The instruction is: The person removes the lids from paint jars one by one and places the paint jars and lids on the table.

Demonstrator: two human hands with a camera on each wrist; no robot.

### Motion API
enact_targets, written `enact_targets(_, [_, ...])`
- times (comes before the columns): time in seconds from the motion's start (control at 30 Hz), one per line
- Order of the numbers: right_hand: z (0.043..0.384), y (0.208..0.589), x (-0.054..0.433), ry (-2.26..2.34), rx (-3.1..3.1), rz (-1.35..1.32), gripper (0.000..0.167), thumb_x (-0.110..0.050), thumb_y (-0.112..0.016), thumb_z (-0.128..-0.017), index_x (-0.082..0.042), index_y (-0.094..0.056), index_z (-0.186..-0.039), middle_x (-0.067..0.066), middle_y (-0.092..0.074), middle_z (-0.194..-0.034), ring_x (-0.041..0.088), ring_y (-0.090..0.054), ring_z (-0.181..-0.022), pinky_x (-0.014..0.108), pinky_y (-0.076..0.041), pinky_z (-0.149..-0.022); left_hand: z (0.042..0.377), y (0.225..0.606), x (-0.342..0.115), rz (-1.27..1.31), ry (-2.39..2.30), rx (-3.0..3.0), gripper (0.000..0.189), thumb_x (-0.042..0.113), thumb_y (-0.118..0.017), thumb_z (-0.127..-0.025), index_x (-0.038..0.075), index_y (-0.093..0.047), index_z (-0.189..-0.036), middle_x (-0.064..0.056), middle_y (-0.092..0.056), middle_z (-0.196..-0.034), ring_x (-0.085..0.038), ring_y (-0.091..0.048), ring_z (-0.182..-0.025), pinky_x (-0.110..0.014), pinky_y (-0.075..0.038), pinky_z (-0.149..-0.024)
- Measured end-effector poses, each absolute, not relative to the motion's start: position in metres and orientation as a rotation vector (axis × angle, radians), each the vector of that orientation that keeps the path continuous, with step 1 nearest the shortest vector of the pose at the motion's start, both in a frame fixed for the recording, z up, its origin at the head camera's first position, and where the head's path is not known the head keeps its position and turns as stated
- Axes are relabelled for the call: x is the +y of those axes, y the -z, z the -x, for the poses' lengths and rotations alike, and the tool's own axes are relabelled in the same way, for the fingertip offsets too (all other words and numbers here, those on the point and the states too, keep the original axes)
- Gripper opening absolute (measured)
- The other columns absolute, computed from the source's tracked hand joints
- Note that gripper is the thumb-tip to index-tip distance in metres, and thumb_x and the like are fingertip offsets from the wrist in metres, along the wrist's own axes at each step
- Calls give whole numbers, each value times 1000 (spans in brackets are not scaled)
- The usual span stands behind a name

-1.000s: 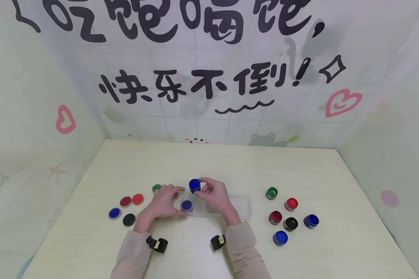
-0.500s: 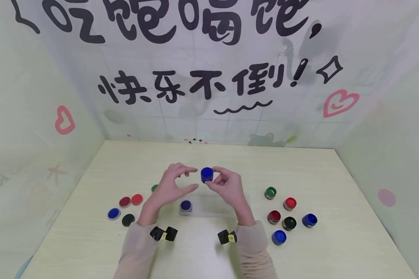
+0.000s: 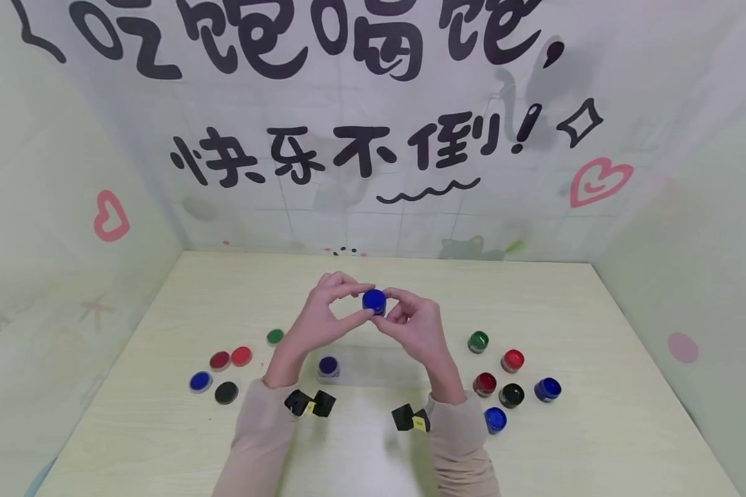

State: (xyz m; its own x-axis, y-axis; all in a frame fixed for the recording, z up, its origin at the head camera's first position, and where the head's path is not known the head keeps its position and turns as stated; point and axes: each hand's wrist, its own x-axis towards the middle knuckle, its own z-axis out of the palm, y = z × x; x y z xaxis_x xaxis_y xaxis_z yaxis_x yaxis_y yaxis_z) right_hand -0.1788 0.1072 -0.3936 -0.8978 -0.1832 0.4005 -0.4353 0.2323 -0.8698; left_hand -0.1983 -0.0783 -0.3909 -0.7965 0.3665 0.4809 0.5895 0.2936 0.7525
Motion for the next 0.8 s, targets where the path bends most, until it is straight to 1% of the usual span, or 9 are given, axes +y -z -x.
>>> enact_targets(0.13, [177,390,109,-1724,-2303,-580,27,2,-74,-76,8,-65,-101,12,-61,-61,8,-51,-50,20,-42,-50,199,391,-76,896,1515,-2351,34,6,-75,-78,3,-68,-111,-6,-57,-94,-21,-43,-95,-39,-32,-81])
enact_targets(0.23, [178,393,111,-1707,-2292,-578,28,2,-74,-76,8,-65,-101,11,-61,-61,9,-53,-50,20,-42,-49,200,390,-73,891,1510,-2354,32,8,-75,-78,4,-69,-109,-3,-57,-93,-21,-44,-94,-38,-32,-81])
enact_targets(0.4, [177,390,114,-1665,-2270,-521,27,4,-74,-75,7,-66,-101,12,-62,-61,9,-52,-49,19,-41,-49,201,387,-62,801,1511,-2332,28,11,-79,-75,7,-69,-101,-2,-58,-92,-20,-43,-92,-35,-33,-78])
enact_targets(0.57, [175,385,115,-1641,-2244,-468,27,5,-72,-76,7,-66,-102,12,-62,-62,10,-52,-50,19,-42,-51,196,379,-50,705,1502,-2306,30,13,-81,-73,4,-65,-97,-5,-55,-88,-22,-40,-90,-34,-31,-77])
enact_targets(0.67, [174,384,116,-1625,-2238,-447,28,5,-72,-75,7,-66,-103,11,-62,-62,11,-53,-51,19,-44,-53,193,375,-46,690,1490,-2322,33,14,-80,-74,3,-66,-102,-7,-55,-91,-23,-41,-91,-35,-31,-77])
enact_targets(0.8, [173,383,117,-1630,-2240,-459,29,6,-72,-75,7,-66,-103,12,-62,-61,10,-53,-51,20,-44,-53,192,371,-47,758,1488,-2347,36,12,-77,-77,3,-67,-110,-7,-58,-98,-24,-41,-95,-38,-31,-81])
